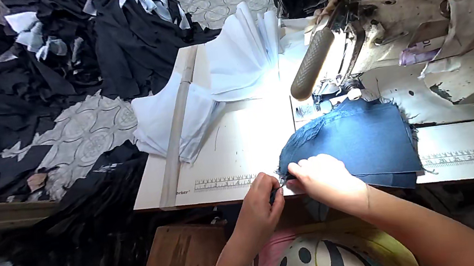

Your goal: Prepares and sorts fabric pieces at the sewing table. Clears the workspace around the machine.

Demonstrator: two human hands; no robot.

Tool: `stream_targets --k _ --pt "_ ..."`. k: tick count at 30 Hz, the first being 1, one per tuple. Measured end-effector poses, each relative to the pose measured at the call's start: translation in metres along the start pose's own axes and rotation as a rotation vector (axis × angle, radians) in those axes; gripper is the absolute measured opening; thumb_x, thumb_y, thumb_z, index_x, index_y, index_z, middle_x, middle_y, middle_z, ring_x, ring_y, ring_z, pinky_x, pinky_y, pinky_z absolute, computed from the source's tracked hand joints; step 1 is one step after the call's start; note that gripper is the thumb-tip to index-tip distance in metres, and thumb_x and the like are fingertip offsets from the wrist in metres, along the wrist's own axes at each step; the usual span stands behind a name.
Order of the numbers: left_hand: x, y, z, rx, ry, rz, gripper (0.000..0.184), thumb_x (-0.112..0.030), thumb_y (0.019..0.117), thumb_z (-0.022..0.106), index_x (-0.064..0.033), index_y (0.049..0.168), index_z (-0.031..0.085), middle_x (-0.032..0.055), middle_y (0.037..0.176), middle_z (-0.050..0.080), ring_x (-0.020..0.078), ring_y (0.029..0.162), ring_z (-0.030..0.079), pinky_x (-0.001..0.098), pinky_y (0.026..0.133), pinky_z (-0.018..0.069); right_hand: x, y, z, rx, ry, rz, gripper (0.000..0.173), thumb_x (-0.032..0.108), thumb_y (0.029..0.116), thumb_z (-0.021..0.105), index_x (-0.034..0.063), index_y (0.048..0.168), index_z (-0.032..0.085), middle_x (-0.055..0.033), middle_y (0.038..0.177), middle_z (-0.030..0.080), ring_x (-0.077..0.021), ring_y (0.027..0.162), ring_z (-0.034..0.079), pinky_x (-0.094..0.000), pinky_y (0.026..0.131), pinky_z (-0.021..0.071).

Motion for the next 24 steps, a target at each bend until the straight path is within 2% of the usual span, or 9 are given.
stream_targets --k 2,5,8,11,14,16,19,21,24 --pt "0.008 -0.004 -0.003 -0.067 -0.104 0.041 0.015 -0.016 0.0937 0.058 -0.0039 0.091 0.066 0.0119 0.094 0.063 0.0183 0.094 0.061 0.0268 0.083 0.0508 -0.009 -0.006 -0.009 -0.007 0.102 -0.013 0.042 0.036 0.1076 0.049 -0.0028 0.108 0.064 -0.0231 0.089 0.068 -0.0422 0.088 0.070 -0.0558 0.073 0.0514" --pt "0.009 -0.010 -0.019 -0.080 -0.478 0.132 0.012 -0.034 0.1012 0.062 -0.0230 0.101 0.066 -0.0097 0.103 0.058 -0.0054 0.102 0.055 0.0099 0.090 0.0458 -0.015 -0.021 0.001 -0.442 0.513 -0.303 0.043 0.037 0.0889 0.075 -0.0006 0.109 0.068 -0.0111 0.084 0.068 -0.0180 0.066 0.062 -0.0329 0.057 0.0509" --pt "-0.010 -0.010 -0.026 -0.070 -0.846 0.255 0.016 -0.034 0.1029 0.060 -0.0274 0.116 0.067 -0.0166 0.113 0.061 -0.0063 0.108 0.056 0.0112 0.093 0.0457 0.017 -0.026 0.016 -0.483 0.819 -0.514 0.027 0.014 0.0820 0.080 -0.0037 0.101 0.070 -0.0154 0.093 0.068 -0.0145 0.081 0.066 -0.0249 0.068 0.0543" --pt "-0.008 -0.020 -0.011 0.120 -0.822 0.154 0.037 -0.041 0.1012 0.060 -0.0275 0.135 0.056 -0.0162 0.124 0.065 -0.0063 0.114 0.061 0.0163 0.098 0.0511 0.021 -0.048 -0.006 -0.703 0.917 -0.582 0.016 0.013 0.0951 0.070 -0.0006 0.101 0.064 -0.0064 0.089 0.066 -0.0033 0.084 0.064 -0.0147 0.075 0.0527" --pt "0.013 -0.043 0.007 0.328 -0.470 0.077 0.021 -0.020 0.0988 0.061 -0.0027 0.104 0.070 0.0078 0.097 0.073 0.0153 0.094 0.070 0.0371 0.089 0.0572 -0.006 -0.106 -0.049 -1.136 0.977 -0.326 0.020 0.025 0.0971 0.070 0.0281 0.117 0.070 0.0205 0.108 0.073 0.0094 0.098 0.067 -0.0114 0.086 0.0560" --pt "0.025 -0.048 0.003 0.274 -0.420 0.059 0.026 -0.025 0.1042 0.055 -0.0051 0.100 0.071 0.0053 0.090 0.072 0.0099 0.086 0.069 0.0291 0.082 0.0572 -0.048 -0.128 -0.062 -1.356 0.928 -0.112 0.025 0.035 0.0860 0.081 0.0305 0.108 0.070 0.0188 0.098 0.073 0.0037 0.090 0.069 -0.0169 0.079 0.0596" --pt "0.027 -0.034 -0.015 0.010 -0.494 0.077 0.026 -0.040 0.1050 0.053 -0.0163 0.109 0.061 -0.0093 0.092 0.065 -0.0114 0.082 0.059 0.0067 0.075 0.0493 -0.110 -0.122 -0.063 -1.256 0.781 0.056 0.024 0.031 0.0892 0.078 0.0282 0.110 0.067 0.0207 0.098 0.072 0.0063 0.092 0.068 -0.0177 0.082 0.0591" --pt "0.025 -0.019 -0.018 -0.083 -0.323 0.101 0.027 -0.035 0.1056 0.053 -0.0098 0.101 0.062 -0.0023 0.085 0.062 -0.0040 0.076 0.058 0.0099 0.071 0.0493 -0.130 -0.105 -0.048 -1.100 0.538 0.339 0.018 0.015 0.0913 0.072 0.0059 0.105 0.065 0.0088 0.087 0.066 0.0037 0.080 0.064 -0.0206 0.076 0.0566" --pt "0.020 -0.005 -0.007 -0.062 0.052 0.069 0.025 -0.018 0.0976 0.055 0.0005 0.092 0.071 0.0132 0.082 0.067 0.0229 0.073 0.068 0.0347 0.067 0.0581 -0.143 -0.085 -0.020 -0.676 0.215 0.705 0.039 0.022 0.0994 0.067 -0.0111 0.119 0.063 -0.0349 0.104 0.067 -0.0500 0.096 0.066 -0.0689 0.085 0.0467"
Point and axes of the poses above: each hand's wrist, its own y-axis towards the middle knuckle, its own z-axis out of the palm, x = y × z, the point moved 1 cm from there along y, towards the middle knuckle
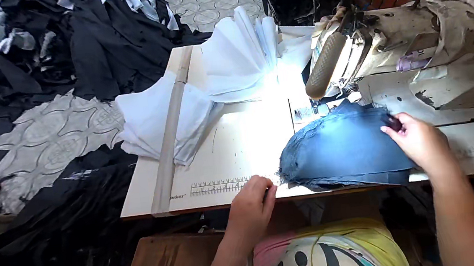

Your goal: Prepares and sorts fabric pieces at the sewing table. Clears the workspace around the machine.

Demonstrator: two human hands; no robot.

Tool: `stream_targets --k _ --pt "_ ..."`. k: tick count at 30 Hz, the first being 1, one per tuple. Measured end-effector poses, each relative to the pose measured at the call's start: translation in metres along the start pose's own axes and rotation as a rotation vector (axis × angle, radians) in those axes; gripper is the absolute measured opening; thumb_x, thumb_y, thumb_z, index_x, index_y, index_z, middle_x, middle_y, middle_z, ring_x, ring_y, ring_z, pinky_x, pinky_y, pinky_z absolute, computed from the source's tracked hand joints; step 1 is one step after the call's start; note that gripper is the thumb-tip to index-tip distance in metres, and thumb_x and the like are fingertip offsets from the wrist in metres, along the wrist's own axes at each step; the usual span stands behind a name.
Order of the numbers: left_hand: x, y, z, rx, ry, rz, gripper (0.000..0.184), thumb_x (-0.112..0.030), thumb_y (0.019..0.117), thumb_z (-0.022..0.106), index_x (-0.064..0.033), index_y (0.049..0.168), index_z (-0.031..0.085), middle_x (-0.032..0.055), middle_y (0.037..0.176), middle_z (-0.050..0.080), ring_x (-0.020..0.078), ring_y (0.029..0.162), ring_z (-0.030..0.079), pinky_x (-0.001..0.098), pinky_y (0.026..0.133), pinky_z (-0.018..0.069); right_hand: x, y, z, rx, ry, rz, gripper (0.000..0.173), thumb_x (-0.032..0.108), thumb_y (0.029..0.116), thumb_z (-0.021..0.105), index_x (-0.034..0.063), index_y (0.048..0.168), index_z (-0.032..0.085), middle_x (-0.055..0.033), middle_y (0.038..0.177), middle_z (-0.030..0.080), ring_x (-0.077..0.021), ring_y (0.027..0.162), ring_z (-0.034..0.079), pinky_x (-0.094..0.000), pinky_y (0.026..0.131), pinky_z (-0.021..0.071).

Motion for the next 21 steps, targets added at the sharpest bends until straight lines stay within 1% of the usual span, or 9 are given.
stream_targets --k 2,5,8,11,13,15,17,18,21 --pt "-0.002 0.002 0.006 -0.024 0.049 -0.014 0.025 -0.018 0.0973 0.054 -0.0005 0.091 0.070 0.0120 0.081 0.066 0.0218 0.072 0.067 0.0321 0.066 0.0570 0.021 -0.014 0.002 -0.105 -0.097 -0.044 0.050 0.030 0.0979 0.068 -0.0110 0.125 0.059 -0.0386 0.112 0.064 -0.0582 0.102 0.064 -0.0742 0.085 0.0442" --pt "-0.005 -0.001 0.007 -0.059 0.014 -0.018 0.026 -0.020 0.0996 0.053 -0.0016 0.092 0.068 0.0098 0.081 0.064 0.0153 0.071 0.063 0.0235 0.066 0.0535 0.080 -0.048 0.008 -0.187 -0.019 -0.446 0.045 0.037 0.0946 0.067 -0.0073 0.105 0.070 -0.0247 0.093 0.071 -0.0408 0.081 0.070 -0.0573 0.070 0.0553" --pt "-0.010 0.001 0.006 -0.080 0.005 -0.008 0.027 -0.022 0.1007 0.051 -0.0019 0.090 0.066 0.0088 0.080 0.061 0.0138 0.072 0.061 0.0211 0.068 0.0519 0.129 -0.073 0.054 0.025 -0.037 -0.798 0.031 0.035 0.0906 0.069 0.0039 0.086 0.071 -0.0138 0.073 0.068 -0.0331 0.069 0.070 -0.0478 0.058 0.0539" --pt "-0.009 -0.004 0.004 -0.088 -0.081 -0.016 0.027 -0.024 0.1020 0.052 -0.0032 0.090 0.064 0.0089 0.085 0.062 0.0147 0.085 0.060 0.0224 0.080 0.0491 0.142 -0.069 0.073 0.414 -0.131 -0.743 0.033 0.031 0.1026 0.057 0.0001 0.098 0.070 -0.0193 0.080 0.070 -0.0394 0.080 0.072 -0.0531 0.070 0.0532" --pt "-0.006 -0.009 -0.001 -0.128 -0.273 -0.057 0.025 -0.027 0.1027 0.055 -0.0064 0.091 0.063 0.0054 0.093 0.060 0.0072 0.095 0.057 0.0179 0.088 0.0457 0.137 -0.060 0.064 0.359 0.049 -0.750 0.038 0.037 0.0997 0.060 0.0003 0.094 0.069 -0.0170 0.075 0.068 -0.0360 0.072 0.071 -0.0510 0.062 0.0524" --pt "-0.011 -0.011 -0.009 -0.157 -0.496 -0.072 0.020 -0.036 0.1027 0.058 -0.0197 0.093 0.064 -0.0089 0.100 0.056 -0.0078 0.099 0.054 0.0082 0.087 0.0457 0.132 -0.063 0.061 0.315 0.410 -0.811 0.040 0.040 0.0902 0.071 0.0015 0.100 0.069 -0.0107 0.080 0.069 -0.0221 0.065 0.066 -0.0386 0.055 0.0520" --pt "-0.024 -0.008 -0.015 -0.165 -0.712 0.027 0.014 -0.040 0.1026 0.059 -0.0290 0.100 0.068 -0.0177 0.105 0.055 -0.0118 0.100 0.052 0.0058 0.086 0.0427 0.138 -0.082 0.069 0.470 0.750 -0.823 0.040 0.027 0.0838 0.081 -0.0009 0.109 0.069 -0.0129 0.095 0.070 -0.0152 0.076 0.065 -0.0297 0.065 0.0547" --pt "-0.030 -0.004 -0.016 -0.178 -0.795 0.088 0.014 -0.040 0.1032 0.058 -0.0302 0.104 0.068 -0.0192 0.107 0.056 -0.0109 0.102 0.052 0.0068 0.088 0.0418 0.142 -0.093 0.076 0.511 0.879 -0.820 0.030 0.016 0.0830 0.080 -0.0032 0.104 0.070 -0.0147 0.096 0.069 -0.0153 0.081 0.065 -0.0279 0.069 0.0542" --pt "-0.034 -0.004 -0.004 -0.080 -0.913 0.107 0.029 -0.047 0.1029 0.054 -0.0344 0.129 0.060 -0.0218 0.124 0.060 -0.0075 0.116 0.055 0.0129 0.099 0.0452 0.143 -0.106 0.071 0.364 1.133 -0.837 0.014 0.006 0.0886 0.072 -0.0037 0.095 0.065 -0.0120 0.087 0.066 -0.0080 0.082 0.064 -0.0173 0.074 0.0525"
Point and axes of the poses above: each hand's wrist, its own y-axis towards the middle knuckle, its own z-axis out of the palm, x = y × z, the point moved 1 cm from there along y, towards the middle knuckle
